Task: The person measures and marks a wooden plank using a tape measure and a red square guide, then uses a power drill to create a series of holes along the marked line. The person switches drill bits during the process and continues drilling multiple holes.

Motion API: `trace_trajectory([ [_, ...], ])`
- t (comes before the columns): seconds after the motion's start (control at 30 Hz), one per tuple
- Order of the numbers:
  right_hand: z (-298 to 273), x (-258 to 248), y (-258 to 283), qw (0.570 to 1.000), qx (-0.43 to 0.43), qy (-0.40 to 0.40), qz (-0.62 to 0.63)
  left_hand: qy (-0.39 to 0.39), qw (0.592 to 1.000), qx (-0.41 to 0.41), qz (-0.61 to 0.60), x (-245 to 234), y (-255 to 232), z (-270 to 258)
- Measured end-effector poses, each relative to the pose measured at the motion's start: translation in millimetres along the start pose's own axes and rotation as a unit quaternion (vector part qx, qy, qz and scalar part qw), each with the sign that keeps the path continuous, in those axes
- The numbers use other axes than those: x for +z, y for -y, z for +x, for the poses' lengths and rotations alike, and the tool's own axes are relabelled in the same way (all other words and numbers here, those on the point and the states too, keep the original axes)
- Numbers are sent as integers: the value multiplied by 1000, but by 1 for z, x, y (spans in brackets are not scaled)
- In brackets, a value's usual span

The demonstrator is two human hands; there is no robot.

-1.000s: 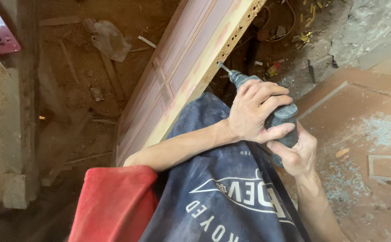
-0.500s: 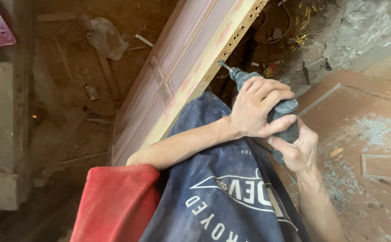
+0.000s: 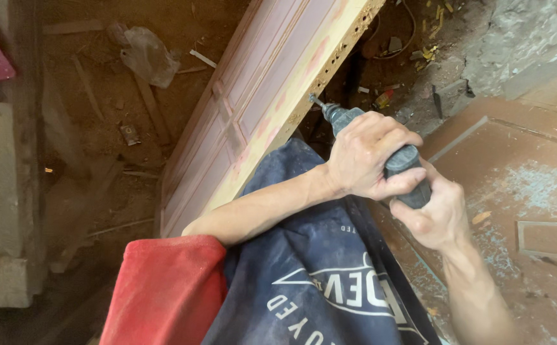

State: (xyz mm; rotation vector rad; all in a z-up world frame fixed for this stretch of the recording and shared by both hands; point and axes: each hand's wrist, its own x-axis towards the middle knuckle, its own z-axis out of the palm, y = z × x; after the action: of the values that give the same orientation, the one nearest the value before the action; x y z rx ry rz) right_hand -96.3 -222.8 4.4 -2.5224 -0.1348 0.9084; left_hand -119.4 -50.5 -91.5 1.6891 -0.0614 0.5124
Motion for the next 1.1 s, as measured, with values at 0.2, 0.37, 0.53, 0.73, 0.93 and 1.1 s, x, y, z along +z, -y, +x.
trace_trajectory([
  [0.2,-4,5,8,998,57,13,-13,45,999,-13,-10,-1,1,8],
  [0.37,-11,10,20,999,42,14,6,36,998,-2,-46,-13,0,6],
  [0.53,-19,15,21,999,43,15,14,62,996,-10,-60,-17,-2,5],
  [0.73,-24,24,24,999,-14,-11,40,76,995,1,-64,-25,-6,7],
  [0.93,-27,27,21,998,-29,-12,58,83,995,5,-45,-26,-11,5],
  [1.1,-30,28,22,998,-38,-15,54,78,995,7,-56,-28,-12,2],
])
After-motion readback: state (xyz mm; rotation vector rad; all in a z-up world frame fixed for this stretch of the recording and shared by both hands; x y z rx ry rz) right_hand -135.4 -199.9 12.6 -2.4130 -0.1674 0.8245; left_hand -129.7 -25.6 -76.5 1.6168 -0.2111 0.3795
